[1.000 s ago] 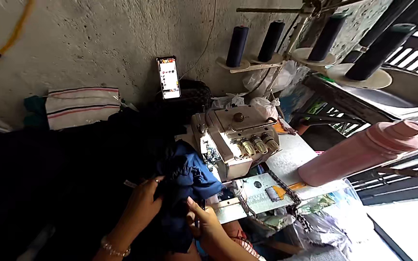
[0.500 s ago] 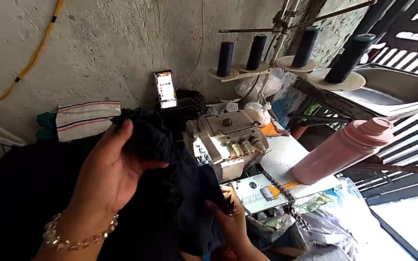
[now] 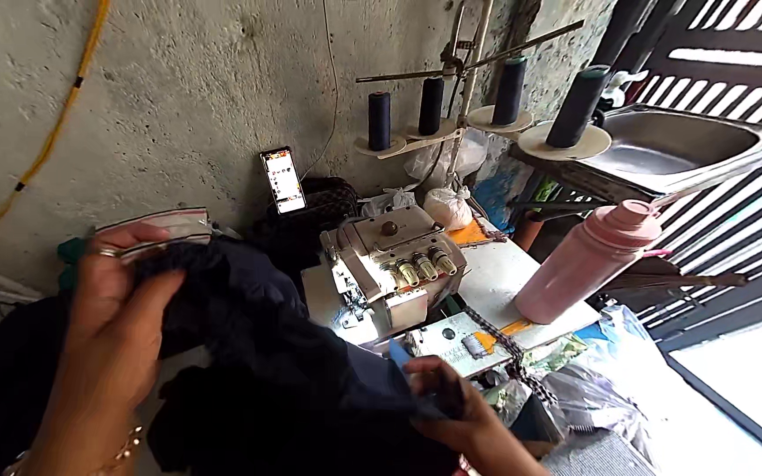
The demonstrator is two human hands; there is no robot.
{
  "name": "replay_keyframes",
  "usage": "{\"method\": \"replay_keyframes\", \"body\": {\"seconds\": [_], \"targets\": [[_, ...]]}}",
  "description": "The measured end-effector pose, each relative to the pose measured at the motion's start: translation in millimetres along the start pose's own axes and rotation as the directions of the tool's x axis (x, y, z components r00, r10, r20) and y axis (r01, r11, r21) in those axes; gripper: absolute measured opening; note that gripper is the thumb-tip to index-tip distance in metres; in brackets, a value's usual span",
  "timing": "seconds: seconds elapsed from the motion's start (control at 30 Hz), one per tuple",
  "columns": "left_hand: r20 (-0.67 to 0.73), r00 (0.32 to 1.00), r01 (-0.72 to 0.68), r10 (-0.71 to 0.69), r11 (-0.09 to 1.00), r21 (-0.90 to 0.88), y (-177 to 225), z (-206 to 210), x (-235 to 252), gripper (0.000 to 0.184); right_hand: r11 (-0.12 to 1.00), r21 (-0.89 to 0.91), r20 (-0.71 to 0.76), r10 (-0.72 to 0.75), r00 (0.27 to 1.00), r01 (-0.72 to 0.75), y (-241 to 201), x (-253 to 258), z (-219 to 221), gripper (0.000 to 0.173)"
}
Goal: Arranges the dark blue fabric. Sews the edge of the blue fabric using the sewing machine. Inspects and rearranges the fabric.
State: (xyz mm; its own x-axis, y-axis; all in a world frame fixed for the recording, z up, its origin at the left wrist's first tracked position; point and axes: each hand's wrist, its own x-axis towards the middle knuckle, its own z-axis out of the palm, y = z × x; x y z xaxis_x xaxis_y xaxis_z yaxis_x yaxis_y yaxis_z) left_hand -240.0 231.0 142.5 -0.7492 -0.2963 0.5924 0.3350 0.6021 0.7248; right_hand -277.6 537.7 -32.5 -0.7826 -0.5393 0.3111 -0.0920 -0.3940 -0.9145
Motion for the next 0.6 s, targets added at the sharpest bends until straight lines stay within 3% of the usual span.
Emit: {"method": "replay_keyframes", "body": {"seconds": [0.07,0.13,0.17,0.27,0.33,0.4,0.47,0.53,0.6], "targets": [[0.157,0.962,0.183,-0.221,0.957,0.226,-37,4,-3,0.033,0.970,-0.230,-0.075,0.058,0.996,-0.074,5,1,-31,0.050],[0.315,0.839,0.315,-0.443,0.868,0.384,-87,30,-11,0.035,0.801,-0.567,-0.201,0.093,0.975,-0.193,29,4,-55,0.050],[0.347,0.805,0.308,-0.481,0.839,0.449,-107,42,-16,0.036,0.679,-0.700,-0.248,0.061,0.967,-0.222,37,4,-60,0.053],[0.293,0.880,0.139,-0.373,0.794,0.592,-115,60,-16,0.036,0.434,-0.901,-0.160,-0.317,0.935,-0.007,35,15,-49,0.044],[0.308,0.933,-0.055,-0.187,0.770,0.636,-110,63,-18,0.044,0.404,-0.899,-0.020,-0.427,0.904,0.171,23,29,-26,0.028],[0.438,0.898,-0.243,-0.046,0.778,0.579,-104,70,-15,0.048,0.471,-0.827,0.135,-0.366,0.921,0.308,20,55,-8,0.025],[0.593,0.805,-0.318,-0.014,0.833,0.452,-105,85,-16,0.041,0.547,-0.773,0.257,-0.194,0.947,0.322,23,81,2,0.035],[0.701,0.708,-0.248,-0.084,0.900,0.358,-113,97,-18,0.032,0.521,-0.822,0.295,0.041,0.955,0.232,21,98,4,0.042],[0.714,0.696,-0.174,-0.075,0.947,0.270,-128,103,-25,0.025,0.440,-0.884,0.279,0.231,0.932,0.156,12,101,1,0.037]]}}
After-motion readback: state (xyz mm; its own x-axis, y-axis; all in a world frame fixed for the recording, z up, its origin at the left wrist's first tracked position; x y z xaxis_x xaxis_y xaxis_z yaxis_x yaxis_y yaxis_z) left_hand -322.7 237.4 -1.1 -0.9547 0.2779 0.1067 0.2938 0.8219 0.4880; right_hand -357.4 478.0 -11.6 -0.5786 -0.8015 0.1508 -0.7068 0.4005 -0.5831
